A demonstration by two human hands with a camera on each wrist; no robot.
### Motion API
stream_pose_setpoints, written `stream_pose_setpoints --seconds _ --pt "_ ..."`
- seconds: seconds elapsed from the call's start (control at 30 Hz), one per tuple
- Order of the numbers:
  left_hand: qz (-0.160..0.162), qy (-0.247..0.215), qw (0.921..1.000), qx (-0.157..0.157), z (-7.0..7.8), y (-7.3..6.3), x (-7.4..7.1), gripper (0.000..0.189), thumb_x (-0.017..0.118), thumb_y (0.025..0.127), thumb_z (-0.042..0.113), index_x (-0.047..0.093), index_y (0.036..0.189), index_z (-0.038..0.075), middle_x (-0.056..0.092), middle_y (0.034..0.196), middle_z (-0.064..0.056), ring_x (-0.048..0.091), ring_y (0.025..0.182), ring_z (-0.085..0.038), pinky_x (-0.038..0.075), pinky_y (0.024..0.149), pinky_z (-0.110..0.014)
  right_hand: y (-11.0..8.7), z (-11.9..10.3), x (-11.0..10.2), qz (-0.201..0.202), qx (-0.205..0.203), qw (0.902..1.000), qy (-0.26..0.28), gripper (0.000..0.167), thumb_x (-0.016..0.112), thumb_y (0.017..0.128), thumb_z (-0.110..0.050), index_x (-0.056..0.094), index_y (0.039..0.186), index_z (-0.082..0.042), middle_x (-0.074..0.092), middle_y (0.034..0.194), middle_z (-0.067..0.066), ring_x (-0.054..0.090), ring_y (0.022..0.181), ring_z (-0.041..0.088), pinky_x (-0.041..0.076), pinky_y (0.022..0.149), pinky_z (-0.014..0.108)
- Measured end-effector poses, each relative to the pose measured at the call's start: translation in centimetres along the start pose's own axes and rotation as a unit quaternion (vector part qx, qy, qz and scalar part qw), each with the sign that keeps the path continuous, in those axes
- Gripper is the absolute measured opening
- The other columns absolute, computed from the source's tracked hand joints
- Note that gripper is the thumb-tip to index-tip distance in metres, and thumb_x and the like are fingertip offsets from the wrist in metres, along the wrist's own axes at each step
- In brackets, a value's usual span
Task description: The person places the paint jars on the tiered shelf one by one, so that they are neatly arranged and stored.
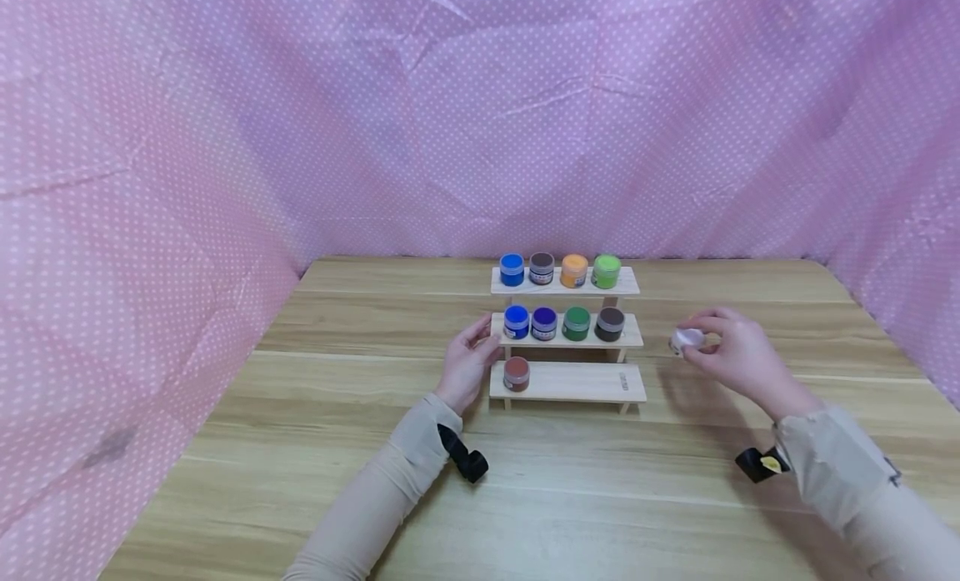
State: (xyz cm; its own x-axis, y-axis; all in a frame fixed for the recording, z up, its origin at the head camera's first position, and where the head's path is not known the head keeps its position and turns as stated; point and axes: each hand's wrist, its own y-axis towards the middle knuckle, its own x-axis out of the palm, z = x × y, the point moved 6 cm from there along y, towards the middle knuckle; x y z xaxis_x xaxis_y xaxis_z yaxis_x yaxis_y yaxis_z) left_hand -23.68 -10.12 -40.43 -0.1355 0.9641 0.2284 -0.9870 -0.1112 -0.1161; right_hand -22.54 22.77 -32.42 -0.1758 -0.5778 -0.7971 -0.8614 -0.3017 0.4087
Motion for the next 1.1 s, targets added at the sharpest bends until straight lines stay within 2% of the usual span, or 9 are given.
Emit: stream_pose_setpoints --seconds 0.2,0.37,0.5,0.6,0.8,0.97,1.1 --pt "-0.002 -0.002 1.0 0.004 0.1 -0.1 0.1 0.047 0.054 0.092 -0.003 0.044 0.138 -0.001 0.053 0.116 -0.014 0.054 0.091 -0.009 0.053 0.082 -0.02 -0.1 -1.4 -0.5 0.018 -0.021 0.9996 0.004 0.027 0.075 0.068 0.006 0.069 0.095 0.006 0.06 0.094 0.018 0.062 0.079 0.033 0.058 0.058 0.024" --pt "-0.003 0.001 1.0 -0.002 0.0 0.0 0.1 0.048 0.054 0.092 -0.002 0.044 0.138 0.001 0.053 0.114 -0.011 0.054 0.092 -0.009 0.053 0.083 -0.02 -0.3 -2.6 -0.6 0.014 -0.021 0.9995 0.02 0.029 0.075 0.068 0.008 0.069 0.097 0.006 0.06 0.095 0.016 0.063 0.077 0.029 0.058 0.06 0.023" --pt "-0.005 0.004 1.0 -0.001 0.0 -0.1 0.0 0.047 0.054 0.092 -0.001 0.044 0.139 0.001 0.052 0.115 -0.012 0.053 0.094 -0.011 0.053 0.086 -0.023 -0.5 -3.6 -0.6 0.023 -0.038 0.9987 0.025 0.031 0.076 0.067 0.008 0.07 0.097 0.005 0.06 0.095 0.013 0.059 0.079 0.007 0.057 0.06 0.019" --pt "-0.004 0.004 1.0 -0.001 -0.1 -0.1 0.0 0.047 0.054 0.093 -0.001 0.045 0.139 0.002 0.052 0.117 -0.012 0.053 0.095 -0.011 0.053 0.087 -0.024 -0.4 -4.4 -0.4 0.027 -0.053 0.9979 0.026 0.031 0.076 0.066 0.008 0.07 0.096 0.004 0.061 0.096 0.012 0.055 0.077 -0.001 0.055 0.06 0.016" --pt "0.0 0.004 1.0 -0.006 -0.4 -0.1 -0.2 0.047 0.054 0.092 -0.001 0.044 0.139 0.002 0.051 0.112 -0.009 0.053 0.094 -0.01 0.053 0.085 -0.022 -0.2 -6.2 0.4 0.014 -0.077 0.9957 0.05 0.03 0.075 0.067 0.01 0.07 0.095 0.004 0.061 0.098 0.013 0.062 0.077 0.02 0.058 0.059 0.025" --pt "-0.002 0.003 1.0 -0.008 -0.3 0.0 -0.2 0.048 0.055 0.092 -0.001 0.044 0.139 0.002 0.051 0.113 -0.008 0.053 0.097 -0.011 0.052 0.088 -0.023 0.3 -7.6 1.3 0.016 -0.101 0.9918 0.076 0.029 0.075 0.066 0.012 0.07 0.094 0.003 0.061 0.096 0.012 0.061 0.082 0.024 0.058 0.06 0.026" --pt "-0.003 0.003 1.0 -0.005 -0.2 0.1 -0.1 0.048 0.055 0.092 -0.001 0.043 0.139 0.002 0.051 0.113 -0.009 0.053 0.098 -0.012 0.052 0.091 -0.026 0.9 -8.3 2.0 0.003 -0.086 0.9922 0.09 0.029 0.076 0.069 0.01 0.069 0.096 0.001 0.061 0.098 0.011 0.063 0.083 0.023 0.058 0.063 0.026"
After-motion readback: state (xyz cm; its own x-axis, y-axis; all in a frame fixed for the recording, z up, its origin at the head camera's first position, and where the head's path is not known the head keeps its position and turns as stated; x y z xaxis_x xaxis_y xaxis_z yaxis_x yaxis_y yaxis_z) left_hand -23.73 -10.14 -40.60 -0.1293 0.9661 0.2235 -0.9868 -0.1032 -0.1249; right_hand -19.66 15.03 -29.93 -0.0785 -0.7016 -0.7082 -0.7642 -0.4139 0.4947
